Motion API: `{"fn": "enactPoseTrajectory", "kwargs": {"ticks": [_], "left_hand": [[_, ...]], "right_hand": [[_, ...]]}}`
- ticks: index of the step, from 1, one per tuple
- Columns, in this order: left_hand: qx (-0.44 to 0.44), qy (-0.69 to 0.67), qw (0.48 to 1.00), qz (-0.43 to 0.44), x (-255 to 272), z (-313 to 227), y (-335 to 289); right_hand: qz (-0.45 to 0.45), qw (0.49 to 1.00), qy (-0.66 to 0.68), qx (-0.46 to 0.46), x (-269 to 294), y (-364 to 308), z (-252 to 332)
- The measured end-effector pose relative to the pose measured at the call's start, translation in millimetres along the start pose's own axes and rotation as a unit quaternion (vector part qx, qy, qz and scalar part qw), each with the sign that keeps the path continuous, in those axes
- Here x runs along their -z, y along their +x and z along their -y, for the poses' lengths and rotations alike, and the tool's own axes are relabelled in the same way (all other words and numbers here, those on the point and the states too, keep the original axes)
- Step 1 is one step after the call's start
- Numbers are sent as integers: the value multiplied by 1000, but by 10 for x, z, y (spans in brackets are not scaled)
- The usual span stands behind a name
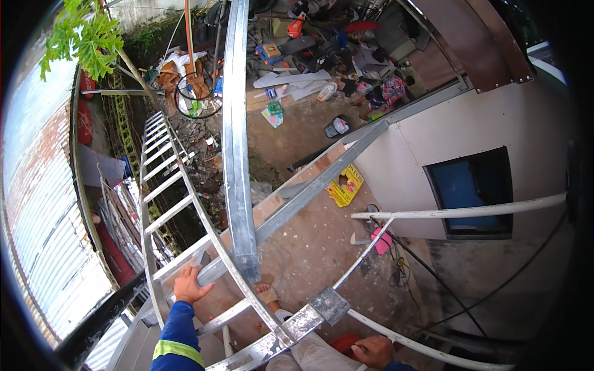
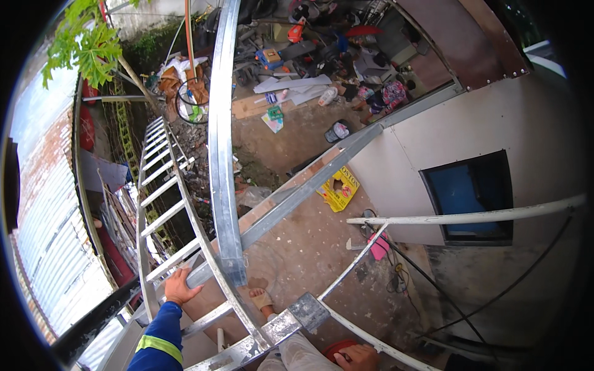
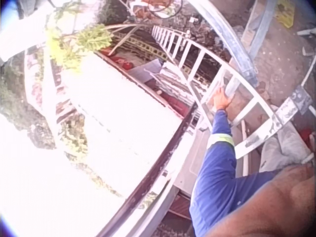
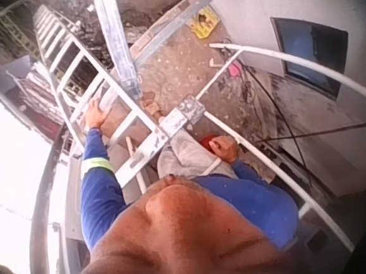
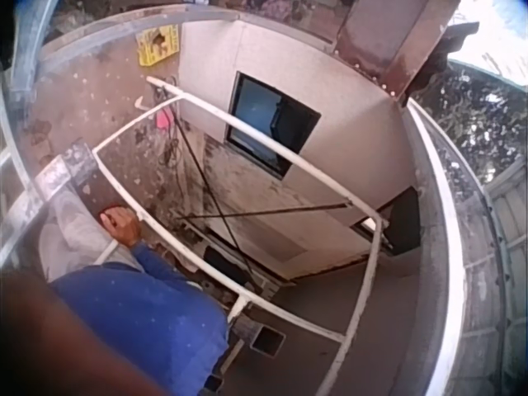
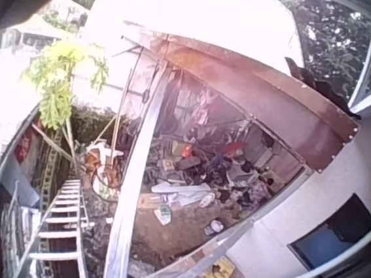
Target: The person saws a piece of wood with a hand saw, picks up the wood, and climbs a metal ladder.
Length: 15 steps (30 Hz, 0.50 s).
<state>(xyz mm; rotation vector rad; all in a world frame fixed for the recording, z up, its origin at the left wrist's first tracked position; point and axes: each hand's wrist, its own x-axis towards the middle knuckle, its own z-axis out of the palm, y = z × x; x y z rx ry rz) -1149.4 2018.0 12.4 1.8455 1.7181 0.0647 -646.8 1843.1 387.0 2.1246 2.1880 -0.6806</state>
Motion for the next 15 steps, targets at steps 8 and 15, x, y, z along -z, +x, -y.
{"fn": "enactPoseTrajectory", "kwargs": {"ticks": [8, 15], "left_hand": [[-5, -2, 1000, -7, -3, 23, -12], [-3, -5, 1000, -3, 7, 29, -29]], "right_hand": [[13, 1000, -8, 1, -14, -3, -1], [18, 1000, -3, 3, -23, -12, -14]]}}
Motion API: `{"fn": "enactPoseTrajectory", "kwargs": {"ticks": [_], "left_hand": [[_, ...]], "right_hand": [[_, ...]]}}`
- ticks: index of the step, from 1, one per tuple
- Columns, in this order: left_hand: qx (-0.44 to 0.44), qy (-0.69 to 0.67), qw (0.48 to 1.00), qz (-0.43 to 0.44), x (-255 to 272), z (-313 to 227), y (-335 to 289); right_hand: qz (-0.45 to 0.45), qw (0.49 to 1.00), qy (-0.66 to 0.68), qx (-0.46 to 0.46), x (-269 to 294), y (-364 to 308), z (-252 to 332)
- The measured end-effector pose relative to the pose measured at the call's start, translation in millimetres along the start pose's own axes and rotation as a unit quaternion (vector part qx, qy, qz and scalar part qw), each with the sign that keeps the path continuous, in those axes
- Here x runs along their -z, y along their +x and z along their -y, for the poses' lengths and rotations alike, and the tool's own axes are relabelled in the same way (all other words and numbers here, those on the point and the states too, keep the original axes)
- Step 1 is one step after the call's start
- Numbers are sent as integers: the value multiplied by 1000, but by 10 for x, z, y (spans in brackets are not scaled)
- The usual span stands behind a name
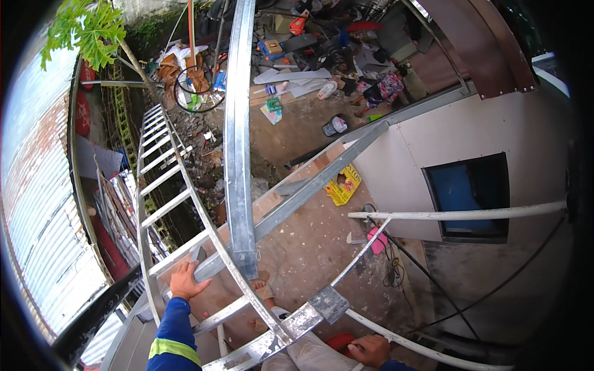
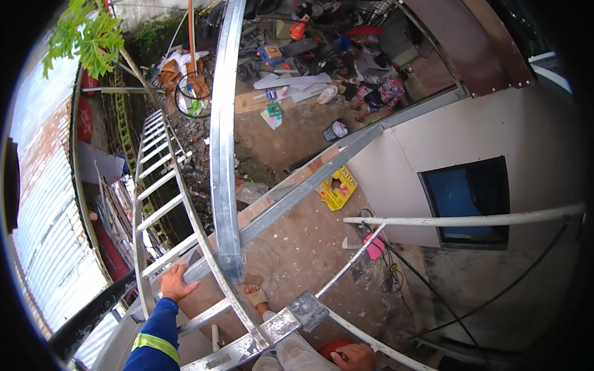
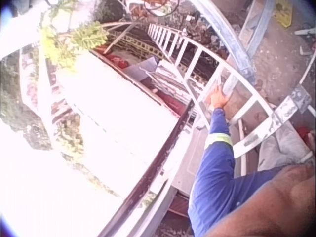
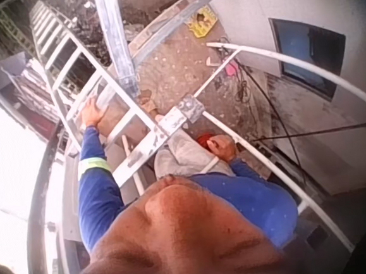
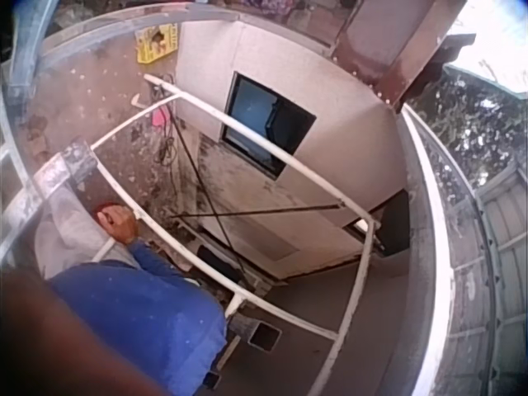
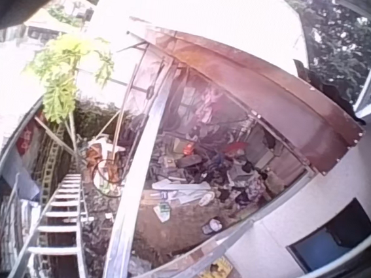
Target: The person saws a piece of wood with a hand saw, picks up the wood, and climbs a metal ladder.
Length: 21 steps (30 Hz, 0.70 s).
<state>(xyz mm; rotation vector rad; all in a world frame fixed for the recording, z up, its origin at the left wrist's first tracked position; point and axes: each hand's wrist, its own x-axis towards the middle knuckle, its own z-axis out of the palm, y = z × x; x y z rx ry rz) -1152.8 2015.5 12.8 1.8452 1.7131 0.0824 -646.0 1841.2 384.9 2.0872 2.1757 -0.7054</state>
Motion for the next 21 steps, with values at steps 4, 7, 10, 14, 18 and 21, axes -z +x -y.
{"fn": "enactPoseTrajectory", "kwargs": {"ticks": [4, 7, 10, 14, 18, 21], "left_hand": [[5, -5, 1000, 3, 3, -17, 10], [12, -10, 1000, 8, 3, -26, 16], [12, -2, 1000, 7, 15, -28, 9], [8, 0, 1000, 5, -20, 15, -4], [1, -4, 1000, 2, 0, -22, 18], [-1, 0, 1000, -2, 15, -41, 15]], "right_hand": [[2, 1000, 0, -3, -14, -7, -15], [-11, 1000, 2, 7, -10, 7, -14], [-8, 1000, 3, -2, -8, 9, -5], [-6, 1000, 4, -5, -26, -20, -24], [-17, 1000, 5, 2, -51, -36, -51], [-20, 1000, 9, -2, -52, -34, -48]]}}
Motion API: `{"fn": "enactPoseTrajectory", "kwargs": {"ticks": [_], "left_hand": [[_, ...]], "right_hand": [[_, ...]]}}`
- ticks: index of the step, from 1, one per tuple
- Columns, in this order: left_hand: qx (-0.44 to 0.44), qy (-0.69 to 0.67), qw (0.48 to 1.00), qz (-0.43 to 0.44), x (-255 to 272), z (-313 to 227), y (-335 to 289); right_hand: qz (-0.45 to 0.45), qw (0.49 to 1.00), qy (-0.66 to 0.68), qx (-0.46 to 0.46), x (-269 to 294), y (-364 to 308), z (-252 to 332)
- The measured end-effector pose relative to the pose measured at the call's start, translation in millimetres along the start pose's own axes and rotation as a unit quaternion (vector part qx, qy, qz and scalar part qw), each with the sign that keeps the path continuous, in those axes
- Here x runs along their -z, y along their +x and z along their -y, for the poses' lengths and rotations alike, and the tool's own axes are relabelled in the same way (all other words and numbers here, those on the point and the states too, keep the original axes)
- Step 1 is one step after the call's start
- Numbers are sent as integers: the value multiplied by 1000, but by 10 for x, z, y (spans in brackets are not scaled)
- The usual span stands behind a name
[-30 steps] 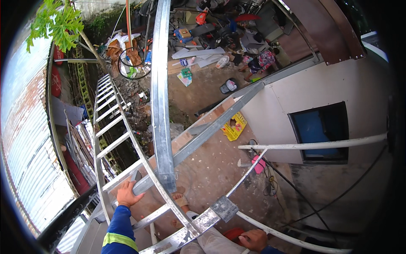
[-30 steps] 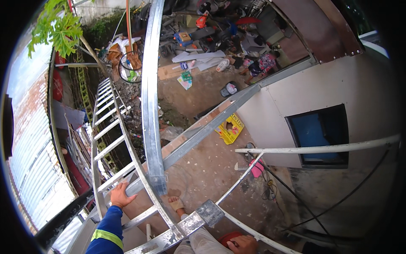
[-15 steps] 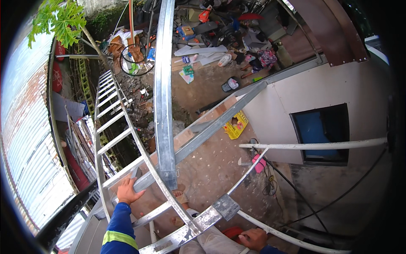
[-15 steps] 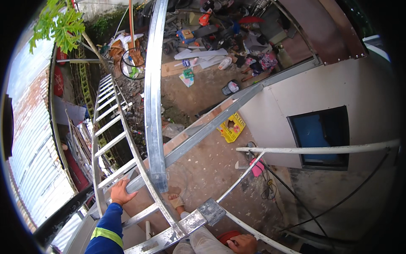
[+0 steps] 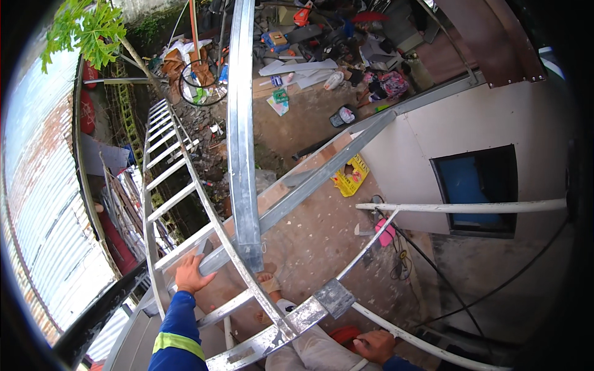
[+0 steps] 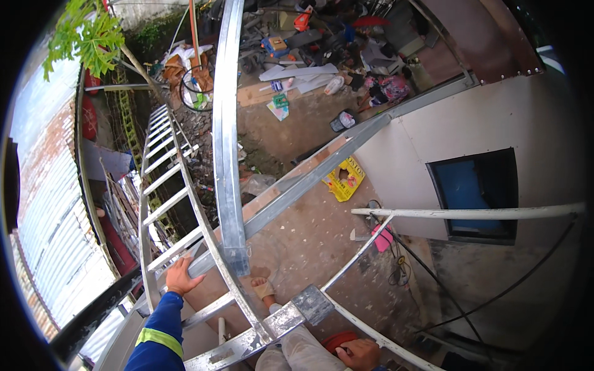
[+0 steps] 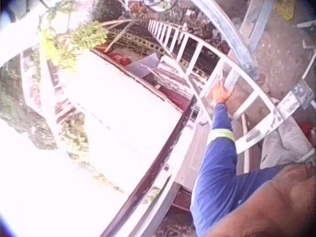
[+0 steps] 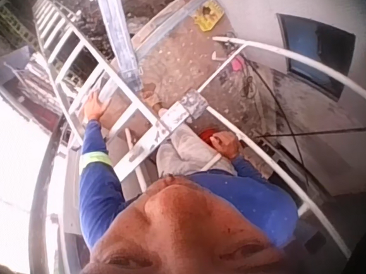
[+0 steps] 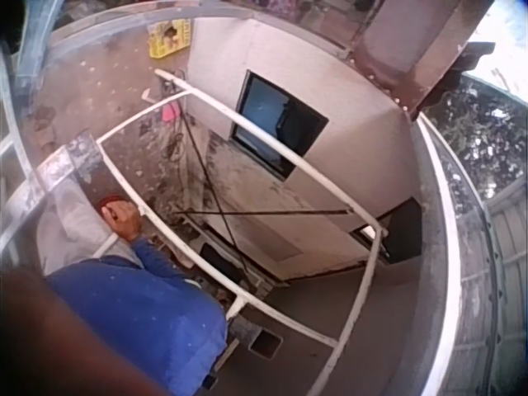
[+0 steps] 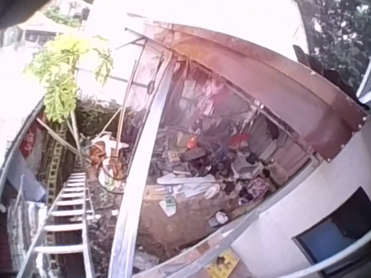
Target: The person saws a piece of wood with a hand saw, picks up the wood, and climbs a metal ladder.
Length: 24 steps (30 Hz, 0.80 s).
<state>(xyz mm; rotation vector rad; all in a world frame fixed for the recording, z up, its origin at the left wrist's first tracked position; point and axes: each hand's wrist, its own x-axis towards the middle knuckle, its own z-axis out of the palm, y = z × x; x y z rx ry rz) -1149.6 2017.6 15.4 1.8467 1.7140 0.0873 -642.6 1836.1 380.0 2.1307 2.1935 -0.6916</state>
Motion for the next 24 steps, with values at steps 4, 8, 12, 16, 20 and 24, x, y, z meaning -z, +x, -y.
{"fn": "enactPoseTrajectory", "kwargs": {"ticks": [4, 8, 12, 16, 20, 24], "left_hand": [[-1, 2, 1000, -3, 10, -8, 6], [-4, 4, 1000, -1, 3, -6, 14], [3, 0, 1000, 3, 21, -25, 21], [2, 0, 1000, 17, 65, -70, 17], [7, 4, 1000, 17, 89, -89, 17], [12, 13, 1000, 18, 19, -57, 26]], "right_hand": [[4, 1000, 2, -14, 15, 7, 16], [8, 1000, -3, -9, 41, 22, 16], [8, 1000, -5, 1, 22, 2, 1], [0, 1000, 2, -8, 9, -2, 1], [-8, 1000, 9, -8, -6, -34, -19], [-17, 1000, 11, -5, 2, -27, -37]]}}
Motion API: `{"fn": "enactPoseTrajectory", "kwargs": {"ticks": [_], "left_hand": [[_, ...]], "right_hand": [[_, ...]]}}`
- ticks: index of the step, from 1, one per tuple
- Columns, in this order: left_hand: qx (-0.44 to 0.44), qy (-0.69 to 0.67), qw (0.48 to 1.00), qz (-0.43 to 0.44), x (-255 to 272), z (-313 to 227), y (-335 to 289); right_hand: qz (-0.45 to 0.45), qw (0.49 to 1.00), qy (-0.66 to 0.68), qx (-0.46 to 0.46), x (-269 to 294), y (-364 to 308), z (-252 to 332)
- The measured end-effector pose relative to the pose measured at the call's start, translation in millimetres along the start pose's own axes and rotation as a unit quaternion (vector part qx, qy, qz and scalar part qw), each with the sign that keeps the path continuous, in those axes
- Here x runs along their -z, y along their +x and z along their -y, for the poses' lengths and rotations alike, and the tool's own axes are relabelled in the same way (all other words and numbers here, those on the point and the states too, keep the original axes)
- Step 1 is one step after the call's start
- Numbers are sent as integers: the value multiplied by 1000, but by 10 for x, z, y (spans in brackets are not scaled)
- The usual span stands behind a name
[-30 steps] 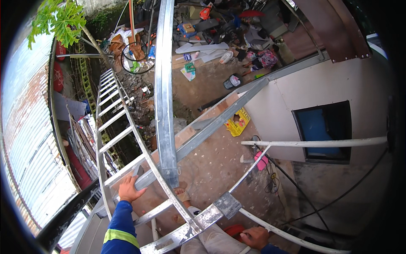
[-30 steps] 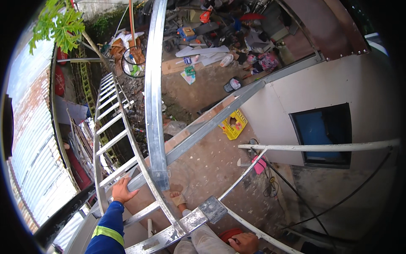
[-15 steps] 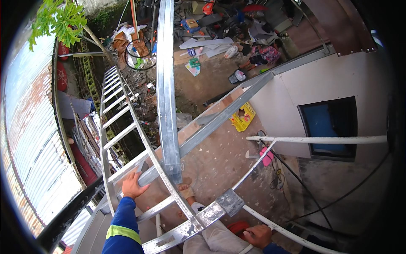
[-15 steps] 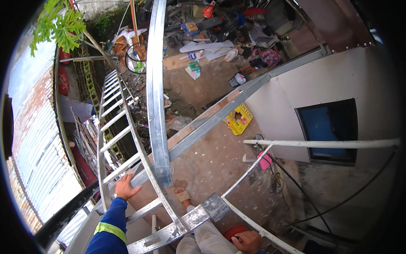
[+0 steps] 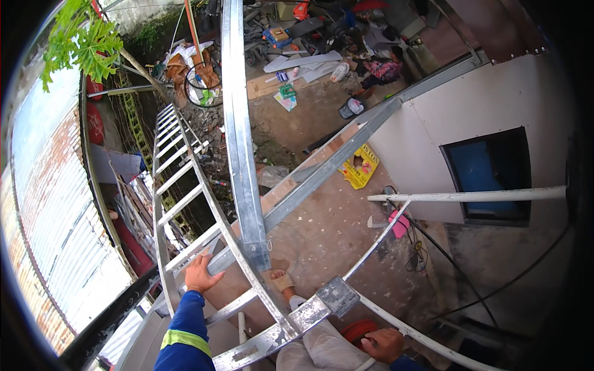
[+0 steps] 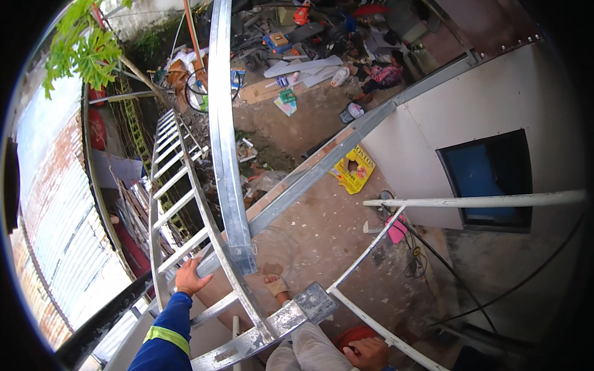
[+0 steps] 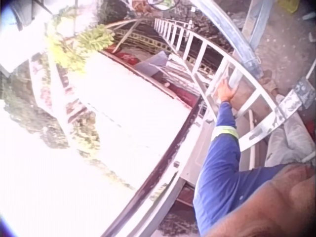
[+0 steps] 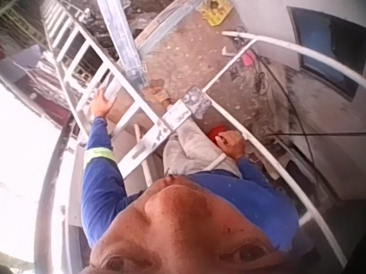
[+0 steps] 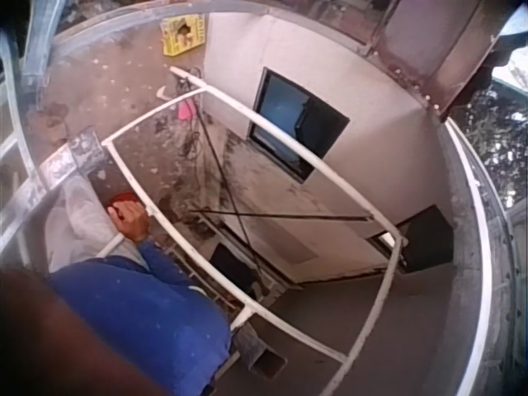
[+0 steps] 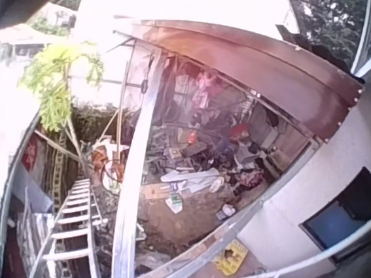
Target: The person saws a piece of wood with a hand saw, picks up the wood, and climbs a metal ladder.
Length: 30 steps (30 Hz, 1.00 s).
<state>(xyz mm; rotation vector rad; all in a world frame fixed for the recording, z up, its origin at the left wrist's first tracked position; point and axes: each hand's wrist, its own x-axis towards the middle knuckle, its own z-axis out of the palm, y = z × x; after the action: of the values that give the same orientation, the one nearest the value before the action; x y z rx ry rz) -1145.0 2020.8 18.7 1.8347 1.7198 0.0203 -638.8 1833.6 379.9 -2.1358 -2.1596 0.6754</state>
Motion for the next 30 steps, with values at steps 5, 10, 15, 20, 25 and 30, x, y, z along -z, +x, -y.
{"fn": "enactPoseTrajectory", "kwargs": {"ticks": [5, 10, 15, 20, 25, 30], "left_hand": [[-4, 11, 1000, -2, 7, -19, 4], [-1, 5, 1000, 10, 18, -20, 7], [-8, 6, 1000, 4, 22, -56, 29], [-13, 15, 1000, -3, 12, -65, 3], [-27, 10, 999, -19, 2, -84, 16], [-29, 11, 999, -16, 5, -85, 38]], "right_hand": [[-2, 1000, 3, -1, 6, -6, -20], [6, 1000, 4, -10, 22, -15, -22], [0, 1000, 4, -9, 15, -31, -26], [3, 1000, 14, -2, 23, -28, -62], [5, 1000, 16, 8, 26, -65, -109], [9, 1000, 26, 3, 40, -71, -112]]}}
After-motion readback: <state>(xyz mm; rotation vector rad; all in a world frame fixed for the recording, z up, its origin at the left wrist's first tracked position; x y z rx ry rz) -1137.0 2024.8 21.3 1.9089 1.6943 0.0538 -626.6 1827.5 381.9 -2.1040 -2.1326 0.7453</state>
